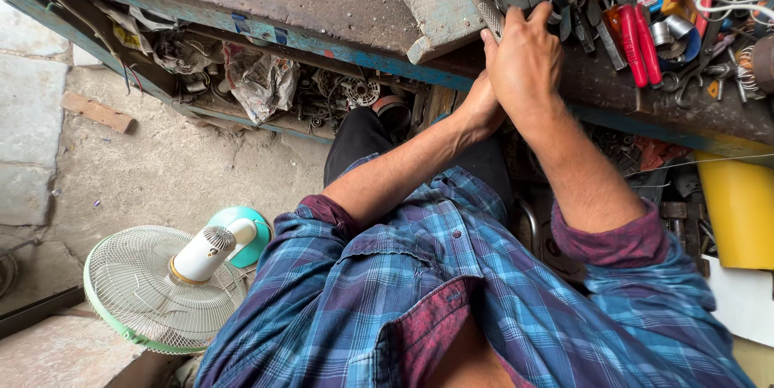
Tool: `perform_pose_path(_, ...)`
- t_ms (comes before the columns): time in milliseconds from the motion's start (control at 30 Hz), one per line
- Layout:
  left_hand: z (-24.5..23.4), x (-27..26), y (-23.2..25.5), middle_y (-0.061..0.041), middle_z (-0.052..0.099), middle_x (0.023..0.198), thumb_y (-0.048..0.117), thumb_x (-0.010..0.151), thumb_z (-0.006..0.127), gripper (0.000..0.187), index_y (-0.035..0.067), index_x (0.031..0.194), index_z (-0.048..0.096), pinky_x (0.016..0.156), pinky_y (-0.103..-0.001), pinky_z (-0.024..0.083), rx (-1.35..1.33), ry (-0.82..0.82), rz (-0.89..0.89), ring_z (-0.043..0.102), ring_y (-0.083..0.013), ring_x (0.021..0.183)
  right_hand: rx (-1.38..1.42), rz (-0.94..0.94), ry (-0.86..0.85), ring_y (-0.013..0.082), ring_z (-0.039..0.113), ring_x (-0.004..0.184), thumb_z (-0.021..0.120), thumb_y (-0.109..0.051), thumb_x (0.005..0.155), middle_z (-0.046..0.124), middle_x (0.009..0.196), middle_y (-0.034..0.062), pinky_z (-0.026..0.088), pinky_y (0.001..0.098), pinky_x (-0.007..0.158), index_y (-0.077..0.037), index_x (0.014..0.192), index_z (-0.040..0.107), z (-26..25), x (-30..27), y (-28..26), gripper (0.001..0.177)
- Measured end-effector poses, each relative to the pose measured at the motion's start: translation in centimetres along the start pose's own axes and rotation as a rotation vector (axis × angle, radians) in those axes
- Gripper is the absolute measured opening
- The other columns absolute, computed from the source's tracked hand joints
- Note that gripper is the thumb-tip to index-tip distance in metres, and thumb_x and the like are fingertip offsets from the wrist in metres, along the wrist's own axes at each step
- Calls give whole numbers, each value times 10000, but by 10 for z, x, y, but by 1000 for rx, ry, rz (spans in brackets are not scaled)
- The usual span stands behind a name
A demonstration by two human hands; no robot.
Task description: The person uses pliers to grip and adjust a metal component on a workbench. They repeatedly reposition the pliers and apply pressure to the part, occasionally switching grip orientation. The person also briefly handles a red-handled tool before returning to the pliers.
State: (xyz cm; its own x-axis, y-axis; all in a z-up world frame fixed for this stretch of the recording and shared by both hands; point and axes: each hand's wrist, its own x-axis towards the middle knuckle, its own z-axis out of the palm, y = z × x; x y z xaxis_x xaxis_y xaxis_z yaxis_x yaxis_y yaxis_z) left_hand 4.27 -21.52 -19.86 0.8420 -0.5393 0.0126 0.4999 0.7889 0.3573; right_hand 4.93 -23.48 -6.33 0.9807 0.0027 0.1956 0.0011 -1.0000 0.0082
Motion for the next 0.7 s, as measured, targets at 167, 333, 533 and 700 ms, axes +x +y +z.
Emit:
perform_pose_path(167, 3, 9, 4, -139, 666, 1178, 670, 1089, 285, 763, -8, 1305, 559, 929, -404, 529, -174, -23, -13, 650, -244, 1050, -74, -115, 3, 398, 741, 730, 780, -296, 965, 620, 1129, 367, 617, 455, 622, 144, 1303, 573, -2, 1, -5, 592)
perform_pose_path(333, -8, 19, 7, -110, 682, 1190, 515, 1092, 353, 556, 51, 1303, 577, 928, -387, 551, -63, 6, 51, 665, -229, 1066, -17, -152, -9, 414, 749, 812, 764, -239, 984, 679, 1069, 321, 609, 500, 716, 132, 1322, 581, -6, 1, -6, 534)
perform_pose_path(533, -29, 23, -7, -106, 698, 1147, 275, 1128, 535, 339, -34, 1228, 632, 901, -354, 559, 257, -37, 216, 663, -178, 1024, 102, -145, -44, 430, 742, 872, 729, -218, 1015, 728, 1021, 299, 601, 502, 755, 108, 1313, 610, -16, -9, 2, 458)
perform_pose_path(700, -28, 21, -18, -75, 703, 1130, 308, 1147, 488, 366, -8, 1248, 642, 895, -323, 540, 323, 15, 254, 639, -150, 1024, 195, -155, -120, 430, 733, 819, 710, -235, 1014, 716, 885, 305, 586, 494, 743, 95, 1280, 631, -36, -4, 7, 431)
